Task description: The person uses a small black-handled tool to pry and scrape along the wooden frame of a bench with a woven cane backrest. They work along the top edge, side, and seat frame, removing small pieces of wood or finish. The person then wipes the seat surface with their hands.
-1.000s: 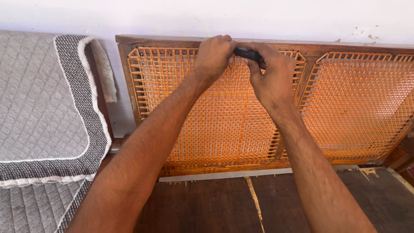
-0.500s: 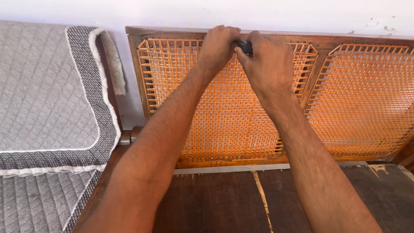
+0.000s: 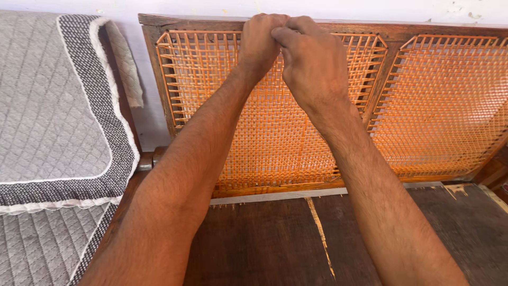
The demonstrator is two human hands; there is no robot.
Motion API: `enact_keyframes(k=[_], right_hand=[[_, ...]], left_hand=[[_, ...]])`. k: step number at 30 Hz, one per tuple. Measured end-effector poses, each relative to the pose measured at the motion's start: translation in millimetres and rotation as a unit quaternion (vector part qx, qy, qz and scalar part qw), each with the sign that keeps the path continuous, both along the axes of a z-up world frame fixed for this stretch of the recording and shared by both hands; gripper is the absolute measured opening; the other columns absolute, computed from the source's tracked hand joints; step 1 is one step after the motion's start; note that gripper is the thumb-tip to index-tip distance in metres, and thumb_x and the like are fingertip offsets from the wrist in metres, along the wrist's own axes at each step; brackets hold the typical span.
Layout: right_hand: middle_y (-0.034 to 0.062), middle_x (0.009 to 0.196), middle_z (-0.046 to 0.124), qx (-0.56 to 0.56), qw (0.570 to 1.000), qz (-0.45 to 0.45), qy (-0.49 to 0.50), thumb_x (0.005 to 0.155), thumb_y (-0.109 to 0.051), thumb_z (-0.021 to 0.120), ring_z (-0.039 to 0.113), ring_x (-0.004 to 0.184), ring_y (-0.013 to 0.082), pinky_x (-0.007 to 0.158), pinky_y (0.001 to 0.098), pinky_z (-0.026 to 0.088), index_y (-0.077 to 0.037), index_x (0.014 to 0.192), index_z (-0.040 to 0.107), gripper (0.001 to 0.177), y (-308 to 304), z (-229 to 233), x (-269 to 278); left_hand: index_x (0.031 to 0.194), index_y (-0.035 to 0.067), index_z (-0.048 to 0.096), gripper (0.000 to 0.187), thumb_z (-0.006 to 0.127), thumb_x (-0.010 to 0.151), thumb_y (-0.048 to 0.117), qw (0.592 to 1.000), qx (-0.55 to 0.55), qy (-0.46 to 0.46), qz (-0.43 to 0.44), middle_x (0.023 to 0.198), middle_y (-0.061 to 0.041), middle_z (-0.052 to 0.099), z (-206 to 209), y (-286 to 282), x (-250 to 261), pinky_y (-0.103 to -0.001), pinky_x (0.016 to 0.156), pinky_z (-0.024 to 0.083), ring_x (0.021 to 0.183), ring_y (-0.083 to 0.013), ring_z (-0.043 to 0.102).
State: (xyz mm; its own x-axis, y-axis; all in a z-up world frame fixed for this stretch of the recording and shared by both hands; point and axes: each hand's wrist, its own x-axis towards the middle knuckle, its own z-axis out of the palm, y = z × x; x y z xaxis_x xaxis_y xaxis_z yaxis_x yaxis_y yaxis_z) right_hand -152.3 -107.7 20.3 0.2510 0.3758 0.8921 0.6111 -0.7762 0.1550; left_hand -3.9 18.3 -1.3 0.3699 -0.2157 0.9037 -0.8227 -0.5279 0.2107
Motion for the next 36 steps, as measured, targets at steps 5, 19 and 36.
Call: enact_keyframes(k=[5, 19, 36], right_hand=[[0.0151, 0.102, 0.074, 0.006, 0.999, -0.04, 0.015, 0.093, -0.003, 0.077, 0.071, 0.09, 0.0353, 0.079, 0.0473, 0.057, -0.006, 0.111, 0.077, 0.018, -2, 8, 2], [0.0149, 0.086, 0.07, 0.094, 0.988, -0.106, 0.059, 0.091, -0.018, 0.084, 0.071, 0.074, 0.0303, 0.066, 0.0428, 0.056, 0.001, 0.098, 0.068, 0.025, -10, 16, -6], [0.0136, 0.082, 0.074, 0.108, 0.986, -0.091, 0.086, 0.091, -0.012, 0.083, 0.071, 0.074, 0.0276, 0.068, 0.0416, 0.054, -0.003, 0.105, 0.076, 0.018, -20, 9, -19]], left_hand=[[0.09, 0.006, 0.075, 0.009, 0.071, 0.084, 0.002, 0.997, -0.016, -0.073, -0.007, 0.089, -0.016, 0.075, -7, -1, 11, -0.053, 0.079, 0.054, 0.089, -0.0405, 0.068], [0.093, 0.007, 0.079, 0.013, 0.079, 0.081, 0.004, 0.992, -0.035, -0.118, -0.012, 0.113, -0.009, 0.078, -25, -4, 25, -0.046, 0.104, 0.051, 0.109, -0.0321, 0.071], [0.097, 0.007, 0.08, 0.013, 0.08, 0.084, 0.004, 0.994, -0.013, -0.112, -0.006, 0.114, -0.01, 0.077, -22, -1, 21, -0.047, 0.105, 0.05, 0.11, -0.031, 0.07]])
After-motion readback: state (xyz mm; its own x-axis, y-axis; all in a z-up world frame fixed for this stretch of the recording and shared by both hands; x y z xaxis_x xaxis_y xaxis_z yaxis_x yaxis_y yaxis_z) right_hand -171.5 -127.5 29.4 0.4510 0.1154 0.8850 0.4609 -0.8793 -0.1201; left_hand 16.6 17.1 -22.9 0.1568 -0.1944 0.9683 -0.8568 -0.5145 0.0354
